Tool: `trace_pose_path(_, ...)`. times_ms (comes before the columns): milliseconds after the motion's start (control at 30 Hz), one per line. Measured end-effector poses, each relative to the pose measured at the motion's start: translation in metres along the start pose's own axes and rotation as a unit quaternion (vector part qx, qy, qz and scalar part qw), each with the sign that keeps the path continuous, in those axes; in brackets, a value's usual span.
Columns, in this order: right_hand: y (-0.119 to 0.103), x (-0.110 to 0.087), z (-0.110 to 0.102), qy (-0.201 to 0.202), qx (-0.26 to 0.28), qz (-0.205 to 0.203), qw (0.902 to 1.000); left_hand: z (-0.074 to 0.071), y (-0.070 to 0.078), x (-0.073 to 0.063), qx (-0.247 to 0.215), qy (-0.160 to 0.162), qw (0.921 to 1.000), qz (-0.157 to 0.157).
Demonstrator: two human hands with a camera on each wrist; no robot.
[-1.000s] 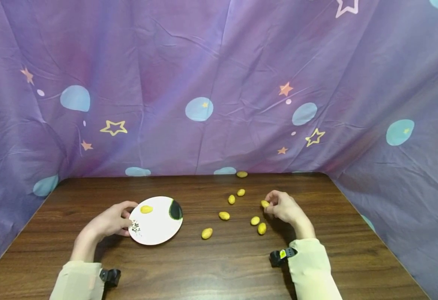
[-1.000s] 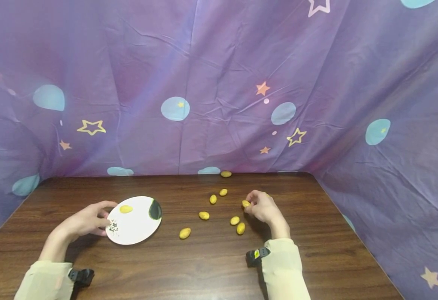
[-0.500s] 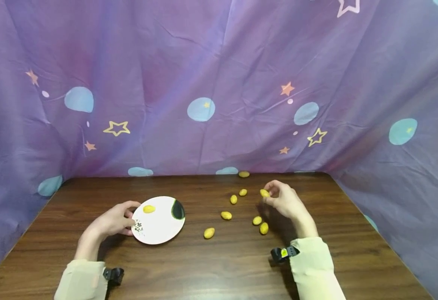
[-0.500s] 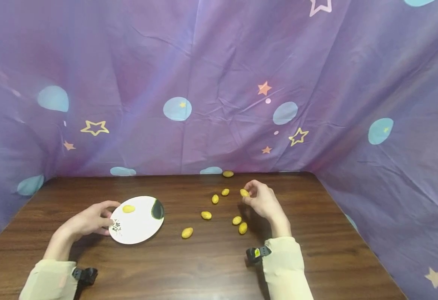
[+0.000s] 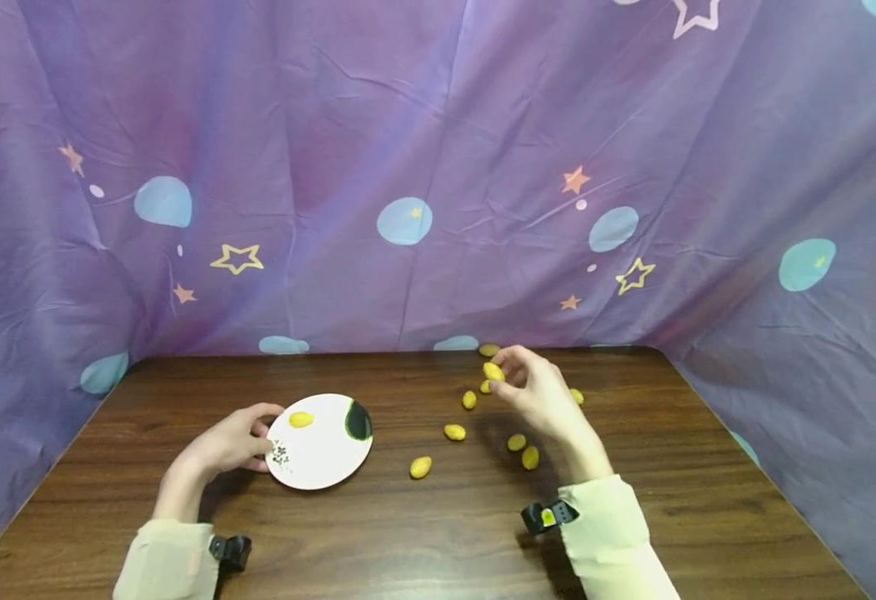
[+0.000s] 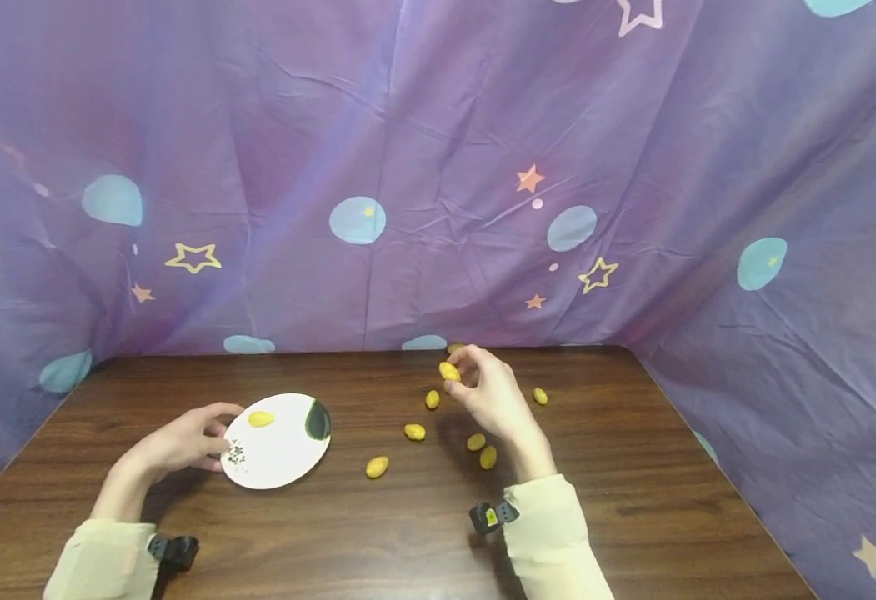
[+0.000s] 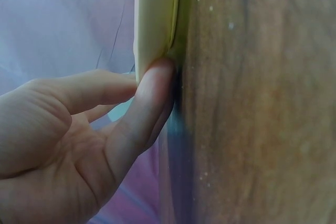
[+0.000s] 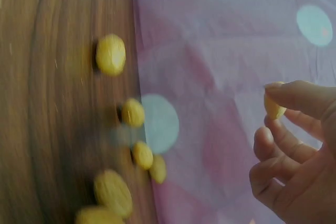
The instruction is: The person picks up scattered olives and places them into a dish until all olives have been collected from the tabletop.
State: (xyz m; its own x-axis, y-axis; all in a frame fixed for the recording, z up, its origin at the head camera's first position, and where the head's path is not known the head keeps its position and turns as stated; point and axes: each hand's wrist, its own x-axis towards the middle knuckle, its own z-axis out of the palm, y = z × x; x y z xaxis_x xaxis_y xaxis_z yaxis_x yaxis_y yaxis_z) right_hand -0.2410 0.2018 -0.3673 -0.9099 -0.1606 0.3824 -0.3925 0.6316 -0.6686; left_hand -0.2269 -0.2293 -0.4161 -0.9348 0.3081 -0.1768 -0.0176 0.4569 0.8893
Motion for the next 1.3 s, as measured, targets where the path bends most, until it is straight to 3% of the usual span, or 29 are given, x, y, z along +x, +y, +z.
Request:
trace_pose_path(133, -0.01, 0.0, 0.016, -0.02, 0.027, -0.02, 0.9992, 0.001, -0.001, -0.003, -0.008, 0.009, 0.9999, -0.009)
trace_pose_path(333, -0.023, -0.002, 0.041, -0.038, 0.038, -0.072, 0.996, 0.003, 0.002, -0.002, -0.011, 0.008, 0.9999, 0.009)
trace_pose_path(533, -0.046, -0.01, 0.073, -0.084, 0.044, -0.108, 0.9896, 0.005, 0.002, -0.002, -0.007, 0.006, 0.9999, 0.008)
trace_pose_path(767, -0.067, -0.009, 0.119, -0.179, 0.053, -0.16, 0.9693, 0.004, 0.002, -0.004, -0.006, 0.006, 1.0, -0.002)
trace_pose_path(1000, -0.086, 0.011, 0.152, -0.242, 0.031, -0.116, 0.9628, 0.002, 0.003, -0.003, -0.004, 0.002, 1.0, -0.002)
trace_pose_path(1300, -0.11, 0.04, 0.192, -0.249, 0.013, -0.018, 0.9682, 0.001, 0.004, -0.004, -0.016, -0.007, 0.9998, 0.003)
